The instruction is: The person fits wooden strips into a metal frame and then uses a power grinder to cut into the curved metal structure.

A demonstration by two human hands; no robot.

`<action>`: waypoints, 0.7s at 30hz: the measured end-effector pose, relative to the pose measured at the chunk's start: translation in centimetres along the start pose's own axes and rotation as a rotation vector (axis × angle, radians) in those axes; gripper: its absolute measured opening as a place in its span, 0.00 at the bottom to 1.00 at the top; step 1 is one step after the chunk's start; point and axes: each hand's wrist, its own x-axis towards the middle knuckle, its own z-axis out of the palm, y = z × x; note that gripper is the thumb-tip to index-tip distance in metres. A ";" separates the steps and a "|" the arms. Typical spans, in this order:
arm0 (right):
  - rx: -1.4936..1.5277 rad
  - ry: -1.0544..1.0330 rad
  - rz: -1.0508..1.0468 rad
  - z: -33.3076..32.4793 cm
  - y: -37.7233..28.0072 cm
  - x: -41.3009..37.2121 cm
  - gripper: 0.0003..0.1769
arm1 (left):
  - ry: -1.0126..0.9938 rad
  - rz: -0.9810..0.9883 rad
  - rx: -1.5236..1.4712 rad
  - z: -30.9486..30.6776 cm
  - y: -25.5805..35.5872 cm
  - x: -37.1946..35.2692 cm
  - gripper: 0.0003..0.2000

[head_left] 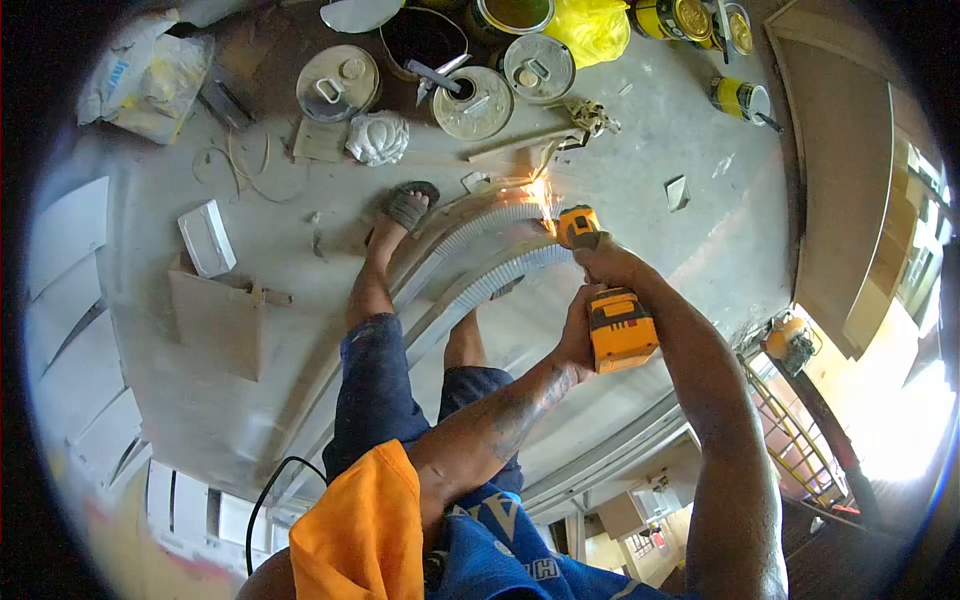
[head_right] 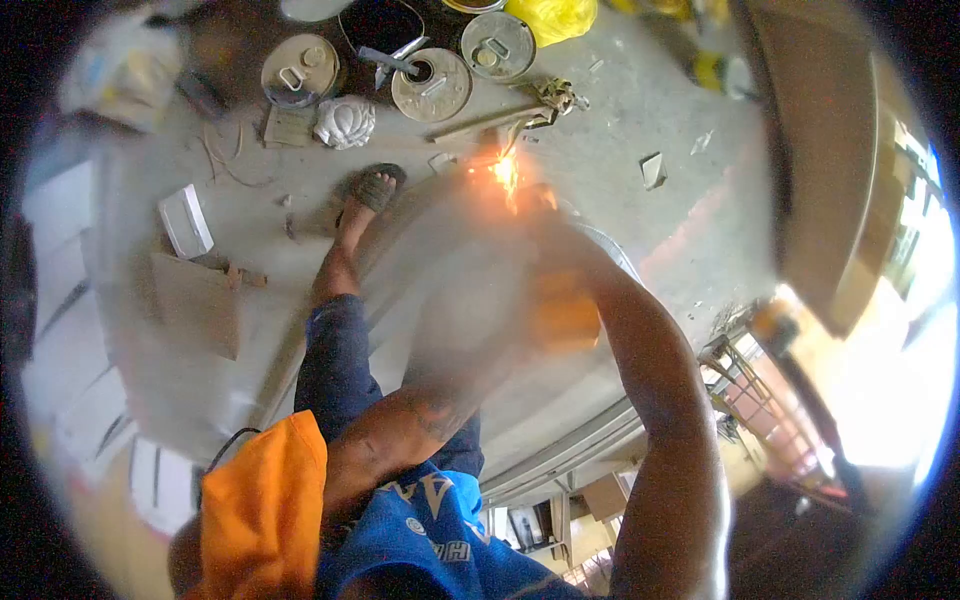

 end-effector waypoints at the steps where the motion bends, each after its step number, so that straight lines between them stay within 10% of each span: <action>1: 0.029 -0.059 -0.100 0.6 0.3 -0.7 0.36 | 0.049 0.077 0.012 -0.4 0.2 -0.1 0.30; 5: -0.067 -0.194 -0.259 2.6 -1.8 -3.3 0.40 | 0.197 0.303 0.042 -1.3 1.2 -1.9 0.30; 13: 0.044 0.040 -0.105 1.8 0.7 -0.5 0.38 | -0.070 -0.271 -0.033 -5.4 1.4 0.3 0.32; 19: 0.185 0.192 -0.316 11.2 4.8 -1.7 0.49 | -0.102 -0.188 0.201 -11.9 1.0 -5.9 0.29; 21: 0.391 -0.036 -0.166 12.9 5.0 -6.1 0.51 | 0.037 -0.233 0.505 -14.5 0.9 -8.7 0.25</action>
